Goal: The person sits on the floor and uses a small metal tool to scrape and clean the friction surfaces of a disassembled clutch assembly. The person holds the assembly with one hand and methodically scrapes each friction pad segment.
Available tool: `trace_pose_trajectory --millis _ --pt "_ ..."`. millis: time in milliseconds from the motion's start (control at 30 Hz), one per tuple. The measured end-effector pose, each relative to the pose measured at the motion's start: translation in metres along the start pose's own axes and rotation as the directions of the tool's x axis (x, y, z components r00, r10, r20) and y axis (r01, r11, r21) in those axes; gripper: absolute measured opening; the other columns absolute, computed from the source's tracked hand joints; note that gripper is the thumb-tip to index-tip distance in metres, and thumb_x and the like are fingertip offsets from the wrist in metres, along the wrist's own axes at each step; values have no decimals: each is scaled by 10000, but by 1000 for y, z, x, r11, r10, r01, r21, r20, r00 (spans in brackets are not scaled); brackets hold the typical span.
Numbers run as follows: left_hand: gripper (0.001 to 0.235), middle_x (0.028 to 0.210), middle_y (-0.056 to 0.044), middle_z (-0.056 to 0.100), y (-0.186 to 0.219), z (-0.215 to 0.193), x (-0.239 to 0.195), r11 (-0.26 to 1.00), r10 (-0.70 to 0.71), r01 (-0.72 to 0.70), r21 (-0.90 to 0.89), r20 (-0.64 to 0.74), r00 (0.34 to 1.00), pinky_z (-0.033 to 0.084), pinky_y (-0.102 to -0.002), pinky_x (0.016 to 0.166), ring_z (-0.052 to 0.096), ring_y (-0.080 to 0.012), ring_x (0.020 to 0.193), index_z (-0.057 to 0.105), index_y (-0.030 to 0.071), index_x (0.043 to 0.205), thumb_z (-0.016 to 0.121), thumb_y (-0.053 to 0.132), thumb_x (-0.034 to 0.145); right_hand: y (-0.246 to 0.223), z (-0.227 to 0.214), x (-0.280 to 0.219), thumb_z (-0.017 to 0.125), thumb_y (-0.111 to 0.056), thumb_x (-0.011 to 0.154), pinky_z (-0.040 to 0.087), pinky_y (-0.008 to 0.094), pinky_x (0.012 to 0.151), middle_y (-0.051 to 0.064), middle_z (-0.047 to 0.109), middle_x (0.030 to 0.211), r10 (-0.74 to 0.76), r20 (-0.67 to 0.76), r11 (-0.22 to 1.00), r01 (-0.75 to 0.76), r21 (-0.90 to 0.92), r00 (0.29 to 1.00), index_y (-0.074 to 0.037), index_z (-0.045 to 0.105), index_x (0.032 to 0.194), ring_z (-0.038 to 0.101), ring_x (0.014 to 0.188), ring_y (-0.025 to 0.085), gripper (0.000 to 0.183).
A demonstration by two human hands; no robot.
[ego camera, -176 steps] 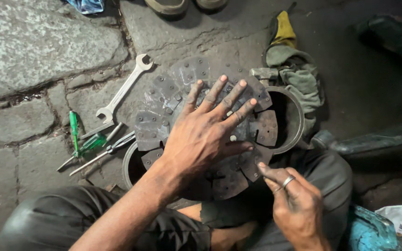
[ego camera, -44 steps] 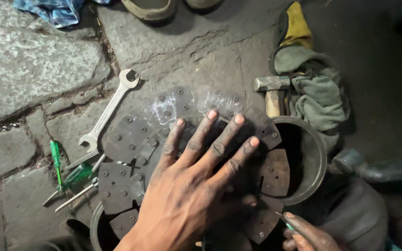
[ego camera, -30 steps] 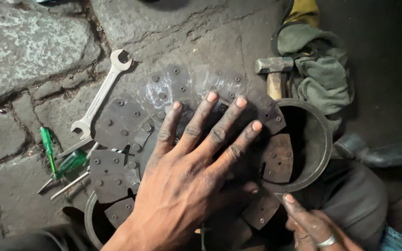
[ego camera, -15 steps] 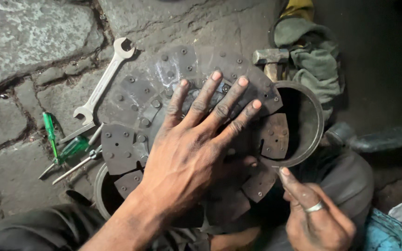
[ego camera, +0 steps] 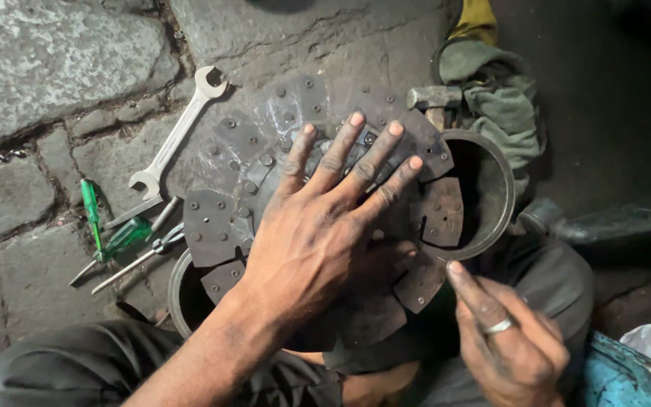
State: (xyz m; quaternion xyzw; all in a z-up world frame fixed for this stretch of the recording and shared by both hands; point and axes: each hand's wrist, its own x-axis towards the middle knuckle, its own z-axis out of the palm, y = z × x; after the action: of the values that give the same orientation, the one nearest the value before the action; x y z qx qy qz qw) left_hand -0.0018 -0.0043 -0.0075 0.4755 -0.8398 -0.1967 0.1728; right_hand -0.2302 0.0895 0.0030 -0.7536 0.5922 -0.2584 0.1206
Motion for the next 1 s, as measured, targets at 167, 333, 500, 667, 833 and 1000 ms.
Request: trace_pose_trajectory --millis 167,333,500,667,833,1000 --pt "817 1690 -52 281 0 -4 2 1000 -5 5 10 7 1000 61 -558 1287 184 -303 1584 367 236 1596 599 621 913 7 -4 3 737 77 846 592 295 751 153 748 953 -9 15 998 8 63 1000 2 739 1162 746 834 192 325" --pt "820 1689 -50 284 0 -5 3 1000 -3 3 -9 1 1000 66 -563 1289 193 -311 1579 377 231 1594 610 615 908 14 1 2 732 79 825 605 303 753 184 750 972 -159 -28 985 161 66 987 28 704 1095 749 838 222 276" --pt "821 1690 -51 281 2 -1 -1 1000 -5 5 -9 8 1000 65 -566 1284 193 -303 1581 372 239 1598 612 621 912 15 -3 -5 732 103 840 584 307 730 163 751 973 -61 48 998 60 12 997 7 754 1139 751 832 227 315" --pt "828 1689 -48 283 1 -2 2 1000 -5 5 0 12 1000 66 -563 1286 191 -305 1582 368 237 1597 613 622 906 15 -4 6 724 82 845 590 306 747 155 744 958 -111 14 993 111 38 994 8 745 1144 745 816 226 309" --pt "823 1692 -44 277 1 -7 2 1000 -1 1 14 16 1000 67 -558 1290 191 -307 1581 365 247 1599 613 608 903 16 -2 9 739 66 849 597 306 718 163 743 949 -164 -13 985 164 58 986 29 723 1092 748 810 233 247" --pt "796 1698 -46 262 2 -2 1 1000 2 -2 12 18 1000 58 -555 1291 180 -301 1588 350 252 1607 601 599 936 24 -4 -2 739 41 843 603 339 744 181 743 993 -132 29 989 130 64 991 35 721 1176 745 842 237 333"
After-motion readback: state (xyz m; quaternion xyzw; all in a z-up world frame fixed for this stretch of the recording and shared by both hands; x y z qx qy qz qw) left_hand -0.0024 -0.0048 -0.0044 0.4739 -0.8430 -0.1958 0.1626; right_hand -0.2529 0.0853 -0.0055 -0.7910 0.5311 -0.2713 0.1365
